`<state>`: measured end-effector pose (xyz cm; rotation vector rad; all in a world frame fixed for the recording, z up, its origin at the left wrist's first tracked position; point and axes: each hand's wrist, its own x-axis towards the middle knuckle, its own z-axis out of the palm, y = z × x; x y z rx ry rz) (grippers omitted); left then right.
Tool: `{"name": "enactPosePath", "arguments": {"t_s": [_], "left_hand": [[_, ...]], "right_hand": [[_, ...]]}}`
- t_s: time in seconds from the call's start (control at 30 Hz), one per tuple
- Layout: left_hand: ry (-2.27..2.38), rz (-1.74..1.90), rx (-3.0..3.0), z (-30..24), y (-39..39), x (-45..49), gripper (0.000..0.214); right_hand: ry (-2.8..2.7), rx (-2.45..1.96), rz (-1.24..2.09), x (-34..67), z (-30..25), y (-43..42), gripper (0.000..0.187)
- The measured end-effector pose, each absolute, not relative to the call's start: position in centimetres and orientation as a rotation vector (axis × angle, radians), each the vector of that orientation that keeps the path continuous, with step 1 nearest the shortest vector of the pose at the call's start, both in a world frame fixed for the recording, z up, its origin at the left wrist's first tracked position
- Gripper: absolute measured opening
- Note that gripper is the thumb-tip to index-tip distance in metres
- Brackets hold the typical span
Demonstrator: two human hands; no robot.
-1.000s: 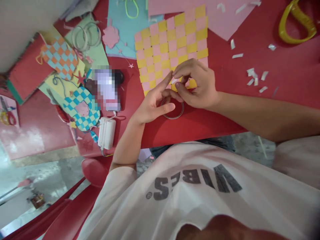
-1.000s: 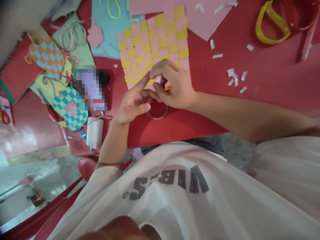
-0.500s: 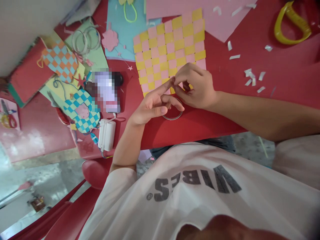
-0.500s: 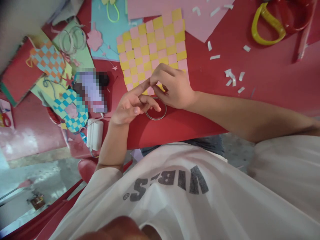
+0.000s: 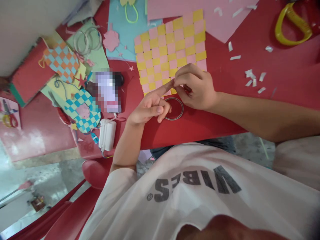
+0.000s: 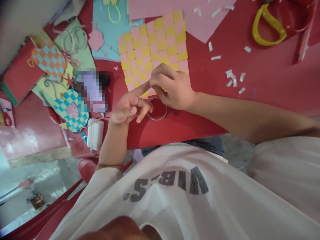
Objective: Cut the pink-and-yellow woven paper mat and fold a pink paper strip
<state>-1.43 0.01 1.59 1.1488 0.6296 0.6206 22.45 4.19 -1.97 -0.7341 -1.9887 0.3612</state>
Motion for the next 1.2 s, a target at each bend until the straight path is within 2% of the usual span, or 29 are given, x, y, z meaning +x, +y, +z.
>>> {"name": "enactPosePath", "arguments": {"t_s": [0.27,0.43,0.6,0.8,1.2], "left_hand": [[0.605,0.643,1.108,2.2,-0.1,-1.2,0.101],[0.708,0.682,1.041,2.2,-0.1,-1.5,0.112],[0.692,0.703,1.049,2.4,0.0,-1.6,0.111],[0.707,0.686,1.025,2.4,0.1,-1.7,0.111],[0.709,0.696,1.036,2.5,0.1,-1.3,0.098]], "right_hand": [[-2.017,-0.773,0.374,22.6,-2.2,4.0,0.015],[-1.99,-0.848,0.415,22.5,-2.5,4.3,0.007],[-1.99,-1.003,0.543,22.7,-2.0,4.3,0.022],[-2.002,-0.998,0.497,22.6,-1.5,4.3,0.028],[-2.068,-1.025,0.611,22.6,-0.9,4.3,0.004]]}}
